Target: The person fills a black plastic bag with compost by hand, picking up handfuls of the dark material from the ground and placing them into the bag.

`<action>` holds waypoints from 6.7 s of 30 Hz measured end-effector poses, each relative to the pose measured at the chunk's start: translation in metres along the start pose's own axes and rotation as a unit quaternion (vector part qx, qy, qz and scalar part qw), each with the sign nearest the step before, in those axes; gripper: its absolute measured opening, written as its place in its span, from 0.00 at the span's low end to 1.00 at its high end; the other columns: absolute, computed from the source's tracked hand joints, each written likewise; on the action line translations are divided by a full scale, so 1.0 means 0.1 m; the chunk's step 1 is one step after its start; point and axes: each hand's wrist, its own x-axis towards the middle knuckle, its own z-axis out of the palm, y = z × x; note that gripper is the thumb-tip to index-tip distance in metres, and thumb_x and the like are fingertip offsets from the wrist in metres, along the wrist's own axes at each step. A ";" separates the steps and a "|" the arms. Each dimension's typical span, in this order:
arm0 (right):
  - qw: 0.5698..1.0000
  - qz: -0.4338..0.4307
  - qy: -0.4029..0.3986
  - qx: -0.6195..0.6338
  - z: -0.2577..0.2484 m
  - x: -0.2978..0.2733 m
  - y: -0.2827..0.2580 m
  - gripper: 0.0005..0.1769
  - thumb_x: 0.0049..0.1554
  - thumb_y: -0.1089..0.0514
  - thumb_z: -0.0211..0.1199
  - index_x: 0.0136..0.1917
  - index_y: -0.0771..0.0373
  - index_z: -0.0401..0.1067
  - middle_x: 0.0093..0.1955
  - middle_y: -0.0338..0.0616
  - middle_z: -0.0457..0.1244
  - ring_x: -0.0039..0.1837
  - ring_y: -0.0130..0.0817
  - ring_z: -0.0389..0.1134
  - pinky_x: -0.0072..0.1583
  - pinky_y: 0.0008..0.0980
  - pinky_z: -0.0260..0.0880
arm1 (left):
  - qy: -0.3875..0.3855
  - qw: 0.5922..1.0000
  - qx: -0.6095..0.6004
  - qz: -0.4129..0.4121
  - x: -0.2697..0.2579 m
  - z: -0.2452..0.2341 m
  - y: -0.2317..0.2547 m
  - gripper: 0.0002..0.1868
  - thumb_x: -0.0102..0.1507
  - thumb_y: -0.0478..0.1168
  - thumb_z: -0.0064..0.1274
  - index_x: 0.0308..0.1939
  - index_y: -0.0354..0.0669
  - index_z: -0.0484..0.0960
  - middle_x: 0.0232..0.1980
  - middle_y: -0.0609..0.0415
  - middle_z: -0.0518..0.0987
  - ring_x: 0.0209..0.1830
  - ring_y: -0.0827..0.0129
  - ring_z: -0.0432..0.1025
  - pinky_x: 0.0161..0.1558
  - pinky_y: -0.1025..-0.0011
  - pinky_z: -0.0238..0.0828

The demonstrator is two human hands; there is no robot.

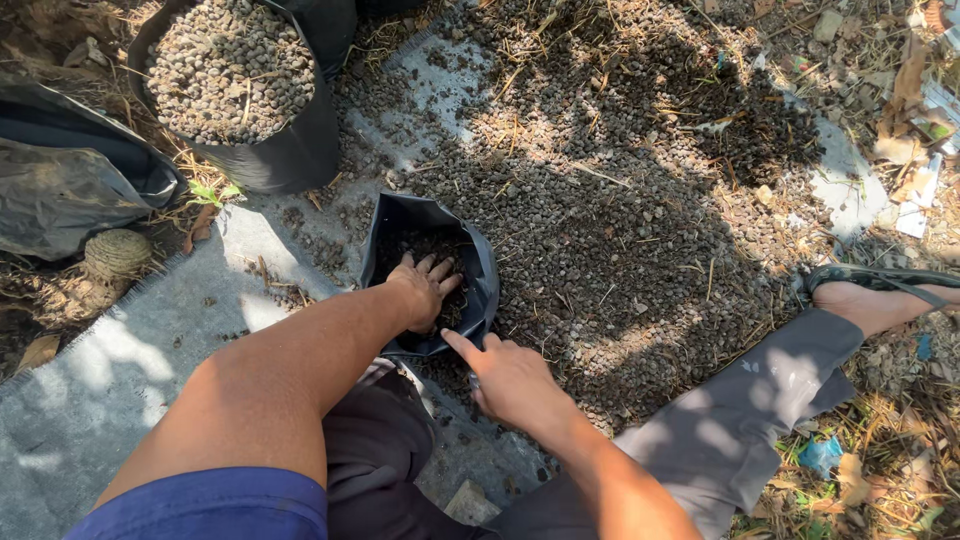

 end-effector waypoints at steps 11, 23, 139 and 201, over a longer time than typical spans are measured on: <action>0.992 0.008 0.079 0.100 0.17 0.18 0.52 0.13 0.52 0.59 0.66 0.52 0.59 0.76 0.51 0.44 0.67 0.57 0.45 0.69 0.59 0.40 0.71 | -0.101 0.993 0.004 0.055 0.42 0.29 -0.05 0.26 0.58 0.37 0.54 0.61 0.52 0.84 0.64 0.54 0.81 0.65 0.58 0.75 0.60 0.53 0.74; 0.985 0.030 0.151 0.079 0.16 0.13 0.56 0.11 0.51 0.58 0.67 0.49 0.59 0.79 0.50 0.44 0.67 0.57 0.45 0.69 0.59 0.40 0.70 | -0.022 0.988 -0.147 -0.050 0.14 -0.12 -0.23 0.25 0.63 0.47 0.51 0.63 0.49 0.83 0.69 0.47 0.77 0.68 0.54 0.72 0.66 0.57 0.70; 0.622 0.265 0.626 0.388 0.41 0.33 3.21 0.24 0.59 0.58 0.71 0.64 0.67 0.67 0.55 0.51 0.68 0.54 0.33 0.69 0.55 0.32 0.70 | 0.124 0.933 -0.311 -0.133 -0.66 -0.70 -1.36 0.49 0.51 0.49 0.75 0.74 0.59 0.66 0.70 0.52 0.73 0.68 0.51 0.69 0.63 0.51 0.70; 0.585 -0.037 0.129 0.799 0.09 0.36 1.38 0.30 0.57 0.52 0.66 0.71 0.60 0.66 0.54 0.43 0.69 0.53 0.33 0.70 0.54 0.34 0.70 | 0.067 0.984 -0.166 0.017 -0.17 -0.73 -0.67 0.22 0.66 0.39 0.44 0.61 0.36 0.83 0.66 0.44 0.78 0.64 0.46 0.73 0.59 0.50 0.71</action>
